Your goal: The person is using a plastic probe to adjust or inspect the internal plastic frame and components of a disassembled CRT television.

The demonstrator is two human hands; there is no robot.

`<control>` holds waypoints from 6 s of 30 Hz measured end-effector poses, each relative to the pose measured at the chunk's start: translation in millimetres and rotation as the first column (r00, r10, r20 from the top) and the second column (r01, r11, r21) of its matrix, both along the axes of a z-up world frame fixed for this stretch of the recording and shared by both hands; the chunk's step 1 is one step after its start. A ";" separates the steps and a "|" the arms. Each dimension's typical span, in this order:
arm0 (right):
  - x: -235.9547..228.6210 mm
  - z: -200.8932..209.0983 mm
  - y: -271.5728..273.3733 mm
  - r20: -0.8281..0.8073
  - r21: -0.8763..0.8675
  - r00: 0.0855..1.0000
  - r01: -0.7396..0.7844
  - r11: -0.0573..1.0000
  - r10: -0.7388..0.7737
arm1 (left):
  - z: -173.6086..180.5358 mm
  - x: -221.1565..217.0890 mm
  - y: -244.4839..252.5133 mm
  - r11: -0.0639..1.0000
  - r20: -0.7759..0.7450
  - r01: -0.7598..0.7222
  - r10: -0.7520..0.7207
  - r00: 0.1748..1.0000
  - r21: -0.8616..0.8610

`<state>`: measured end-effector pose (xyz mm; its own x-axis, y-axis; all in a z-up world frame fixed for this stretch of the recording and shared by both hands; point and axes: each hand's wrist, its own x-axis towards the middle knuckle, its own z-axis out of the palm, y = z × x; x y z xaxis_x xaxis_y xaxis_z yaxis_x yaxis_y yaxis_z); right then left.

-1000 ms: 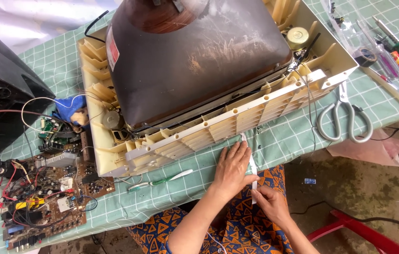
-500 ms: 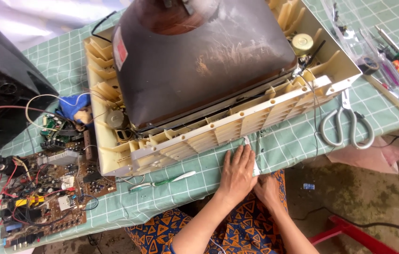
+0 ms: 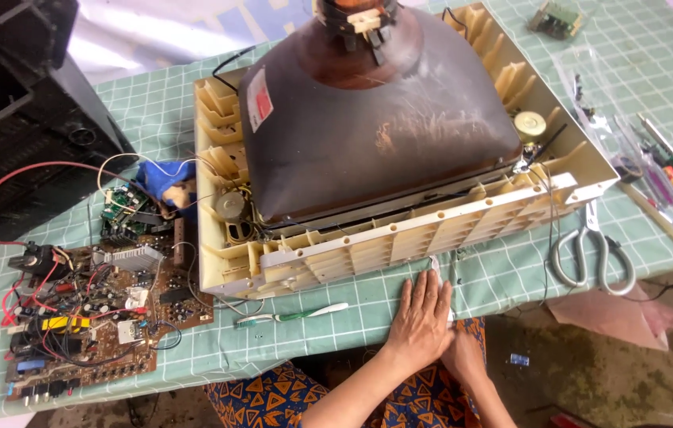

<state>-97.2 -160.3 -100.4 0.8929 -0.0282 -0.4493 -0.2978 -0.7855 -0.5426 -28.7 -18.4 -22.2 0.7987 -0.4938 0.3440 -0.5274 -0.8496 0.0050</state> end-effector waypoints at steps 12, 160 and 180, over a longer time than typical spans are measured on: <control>6.9 111.5 -34.7 -0.035 0.230 0.927 -0.356 0.906 0.373 | 23.8 -32.1 55.9 0.858 -0.269 0.079 -0.245 0.931 -0.508; 20.8 97.9 42.6 0.806 0.123 0.585 -0.017 0.992 -0.090 | 65.6 33.4 217.6 0.651 0.166 -0.371 0.610 0.775 -0.663; 28.6 120.4 63.7 0.850 0.070 0.527 -0.138 0.988 0.013 | 62.4 32.9 218.8 0.649 0.164 -0.373 0.612 0.773 -0.663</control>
<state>-68.6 -96.6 20.0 0.8511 0.0527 0.5224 0.4063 -0.6963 -0.5917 4.2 200.5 40.2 0.6254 0.3243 0.7098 -0.0935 -0.8719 0.4807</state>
